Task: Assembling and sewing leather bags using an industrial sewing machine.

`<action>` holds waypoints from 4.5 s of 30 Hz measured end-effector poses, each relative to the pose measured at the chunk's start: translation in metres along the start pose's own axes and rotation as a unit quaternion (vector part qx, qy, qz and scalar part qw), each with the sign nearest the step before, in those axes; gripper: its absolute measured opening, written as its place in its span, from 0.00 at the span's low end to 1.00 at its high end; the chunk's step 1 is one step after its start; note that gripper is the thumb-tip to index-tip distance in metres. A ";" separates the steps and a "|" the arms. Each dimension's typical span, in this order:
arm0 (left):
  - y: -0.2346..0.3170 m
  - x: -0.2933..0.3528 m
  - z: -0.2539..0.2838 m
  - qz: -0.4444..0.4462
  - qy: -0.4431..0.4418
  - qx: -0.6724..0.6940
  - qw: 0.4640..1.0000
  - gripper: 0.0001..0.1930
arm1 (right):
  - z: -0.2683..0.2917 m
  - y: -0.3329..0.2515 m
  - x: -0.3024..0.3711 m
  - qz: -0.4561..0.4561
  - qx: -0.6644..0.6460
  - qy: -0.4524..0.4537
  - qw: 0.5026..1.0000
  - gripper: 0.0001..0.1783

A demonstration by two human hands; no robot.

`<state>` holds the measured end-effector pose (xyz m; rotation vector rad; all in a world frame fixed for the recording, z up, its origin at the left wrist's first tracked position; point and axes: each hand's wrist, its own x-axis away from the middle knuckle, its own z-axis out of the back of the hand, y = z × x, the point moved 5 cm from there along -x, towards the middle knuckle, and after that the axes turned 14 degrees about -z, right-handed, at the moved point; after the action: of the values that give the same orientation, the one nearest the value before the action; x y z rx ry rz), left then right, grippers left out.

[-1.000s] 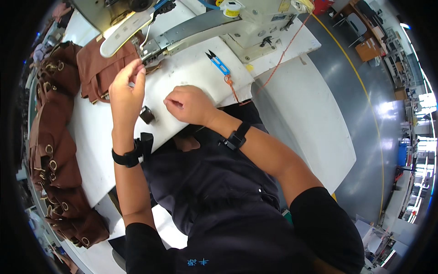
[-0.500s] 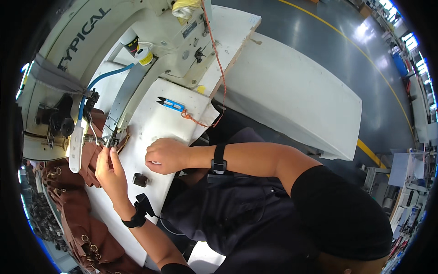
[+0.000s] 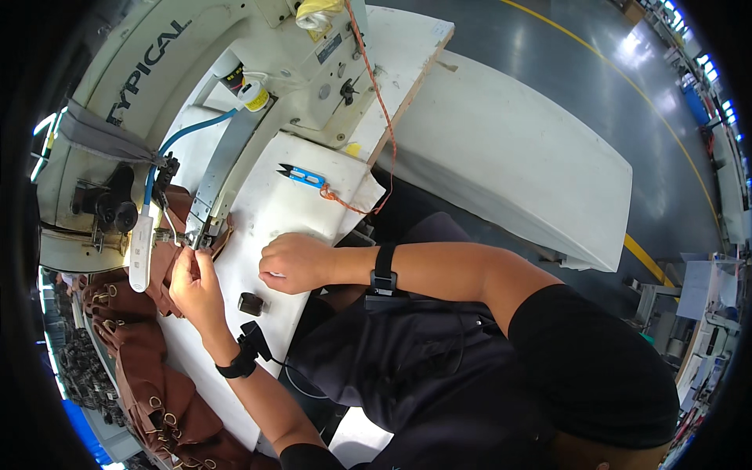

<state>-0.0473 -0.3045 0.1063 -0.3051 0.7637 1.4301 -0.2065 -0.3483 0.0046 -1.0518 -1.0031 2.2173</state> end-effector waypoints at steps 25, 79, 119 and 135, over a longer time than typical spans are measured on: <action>0.074 0.064 -0.041 0.019 -0.047 -0.052 0.997 0.06 | 0.018 0.005 -0.006 -0.153 -0.157 -0.056 0.974 0.15; 0.081 0.068 -0.103 0.038 -0.078 0.046 0.995 0.15 | 0.362 0.180 -0.002 -0.442 -0.384 0.145 0.798 0.14; 0.088 0.051 -0.099 0.077 -0.110 -0.006 0.991 0.19 | 0.338 0.416 -0.226 -0.113 0.256 -0.050 0.959 0.20; 0.089 0.050 -0.094 0.051 -0.097 -0.006 0.994 0.20 | 0.358 0.418 -0.214 -0.252 0.166 -0.065 0.951 0.17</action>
<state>-0.1617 -0.3110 0.0279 -0.1352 0.6191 1.5358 -0.4151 -0.8957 -0.0717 -0.4420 -0.8006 1.9478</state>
